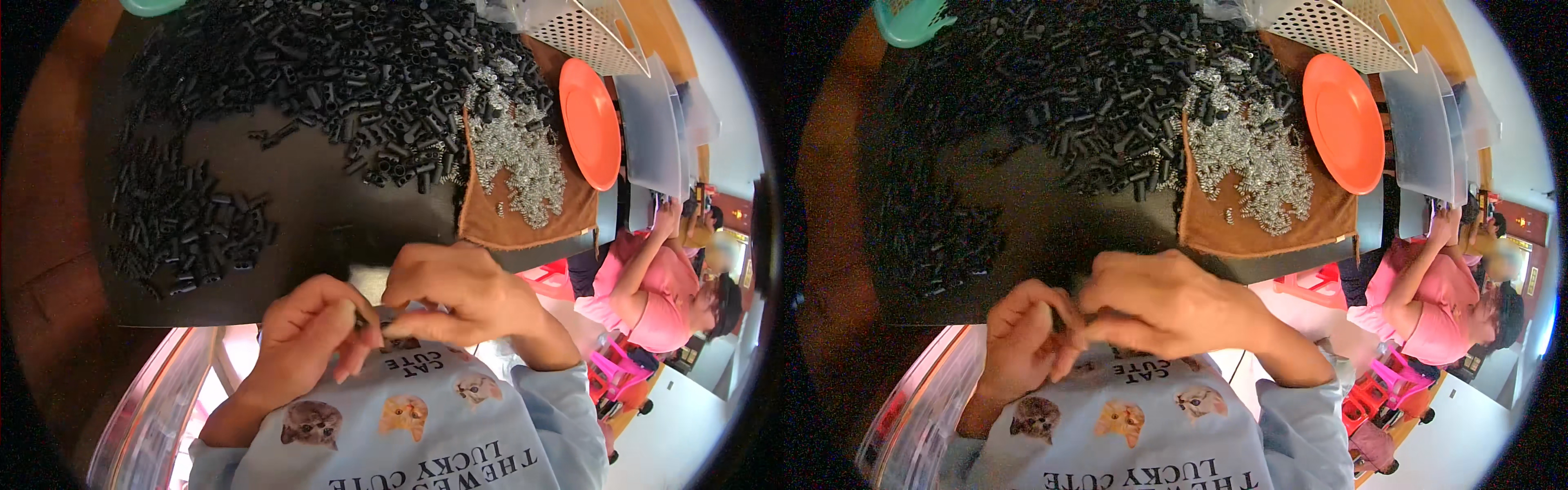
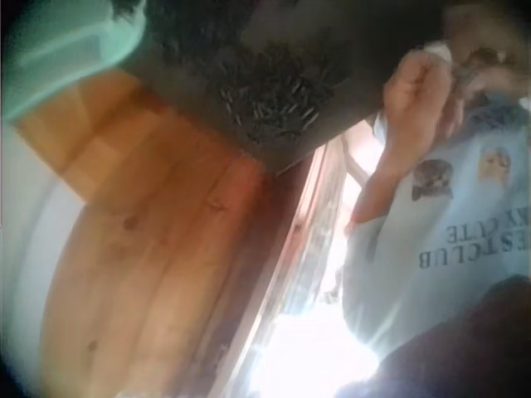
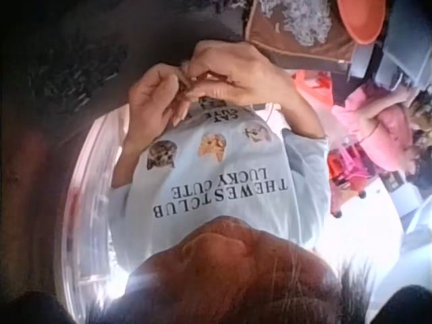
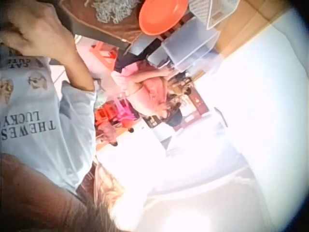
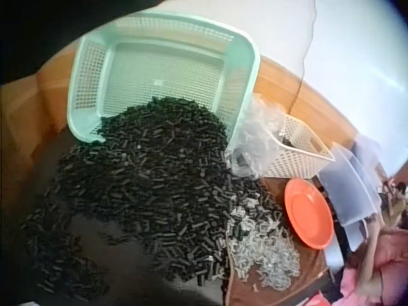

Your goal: The person assembles plastic cord locks by hand, picking up plastic housings, springs, and inner pieces from the table and fitting them together.

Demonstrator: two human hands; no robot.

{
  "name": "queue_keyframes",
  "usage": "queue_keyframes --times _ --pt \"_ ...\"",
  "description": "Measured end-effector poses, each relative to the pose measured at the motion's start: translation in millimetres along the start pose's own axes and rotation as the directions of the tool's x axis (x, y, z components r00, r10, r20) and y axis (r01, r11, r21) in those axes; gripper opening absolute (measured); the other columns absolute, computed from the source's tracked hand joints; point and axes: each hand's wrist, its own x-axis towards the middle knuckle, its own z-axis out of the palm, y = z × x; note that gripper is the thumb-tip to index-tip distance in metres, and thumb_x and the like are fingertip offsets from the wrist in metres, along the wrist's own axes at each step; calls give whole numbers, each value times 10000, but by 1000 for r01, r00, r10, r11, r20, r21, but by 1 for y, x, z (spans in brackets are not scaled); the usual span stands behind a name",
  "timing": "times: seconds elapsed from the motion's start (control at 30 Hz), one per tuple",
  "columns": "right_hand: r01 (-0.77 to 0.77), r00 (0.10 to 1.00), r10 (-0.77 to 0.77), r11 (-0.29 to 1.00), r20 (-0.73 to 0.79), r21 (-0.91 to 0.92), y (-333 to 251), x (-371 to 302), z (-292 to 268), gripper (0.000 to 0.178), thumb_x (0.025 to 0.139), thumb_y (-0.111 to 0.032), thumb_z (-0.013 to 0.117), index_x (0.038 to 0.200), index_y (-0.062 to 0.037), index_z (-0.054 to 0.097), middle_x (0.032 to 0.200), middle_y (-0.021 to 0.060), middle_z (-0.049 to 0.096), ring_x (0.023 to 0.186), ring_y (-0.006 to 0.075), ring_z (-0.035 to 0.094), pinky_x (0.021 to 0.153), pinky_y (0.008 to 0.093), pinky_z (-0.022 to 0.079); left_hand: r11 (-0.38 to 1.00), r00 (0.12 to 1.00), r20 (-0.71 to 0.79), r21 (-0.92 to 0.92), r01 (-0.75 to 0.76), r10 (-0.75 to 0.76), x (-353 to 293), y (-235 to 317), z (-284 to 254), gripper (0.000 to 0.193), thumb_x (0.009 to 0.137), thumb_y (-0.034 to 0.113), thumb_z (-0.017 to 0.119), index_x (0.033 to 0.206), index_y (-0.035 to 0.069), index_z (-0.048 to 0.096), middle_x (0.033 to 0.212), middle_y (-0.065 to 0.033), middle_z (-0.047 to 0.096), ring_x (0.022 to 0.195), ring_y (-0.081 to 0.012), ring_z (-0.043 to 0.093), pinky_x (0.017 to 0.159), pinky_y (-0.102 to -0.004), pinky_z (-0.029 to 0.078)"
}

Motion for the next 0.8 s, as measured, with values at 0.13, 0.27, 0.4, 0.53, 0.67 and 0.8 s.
queue_keyframes --times 0.13,0.27,0.4,0.53,0.67,0.8 --pt "-28 993 -9 954 -121 -297 15 6 -7 110 813 16 668 911 21 619 827 119 599 692 275 604 575 329 472 977 980 -126 -130 -171 155 1 7 -9 266 1048 226 363 1001 -4 487 843 -173 593 496 -129 463 443 -239 391" --pt "-17 1000 7 829 -19 -559 8 32 -1 189 771 12 668 950 20 606 854 112 549 696 243 596 513 327 470 954 957 -167 -148 -261 235 4 8 -13 273 1045 234 365 983 -4 484 841 -179 583 471 -135 443 401 -231 352" --pt "179 982 -55 579 181 -795 10 47 4 237 702 -68 633 914 10 563 790 81 445 661 218 585 488 318 486 960 965 -161 -157 -232 207 5 7 -14 268 1047 221 362 980 -7 484 830 -170 583 474 -134 451 405 -234 360" --pt "181 982 -62 598 179 -781 11 49 4 167 682 -52 626 790 -17 504 780 90 449 648 214 582 490 329 495 967 971 -184 -173 -187 155 6 6 -9 256 1052 204 354 993 -5 489 824 -158 588 490 -132 468 428 -232 374" --pt "154 985 -14 516 171 -843 10 52 4 98 724 -111 605 754 -49 534 759 78 512 649 185 626 501 298 505 971 980 -147 -181 -158 132 10 7 -5 249 1052 206 357 1006 -1 488 834 -158 600 495 -127 471 440 -232 380" --pt "147 985 4 517 174 -843 8 62 10 107 746 -115 611 801 -56 541 767 88 566 667 195 659 504 292 502 965 975 -143 -176 -194 169 12 2 -3 252 1051 210 355 999 3 489 831 -156 600 492 -127 466 434 -232 369"
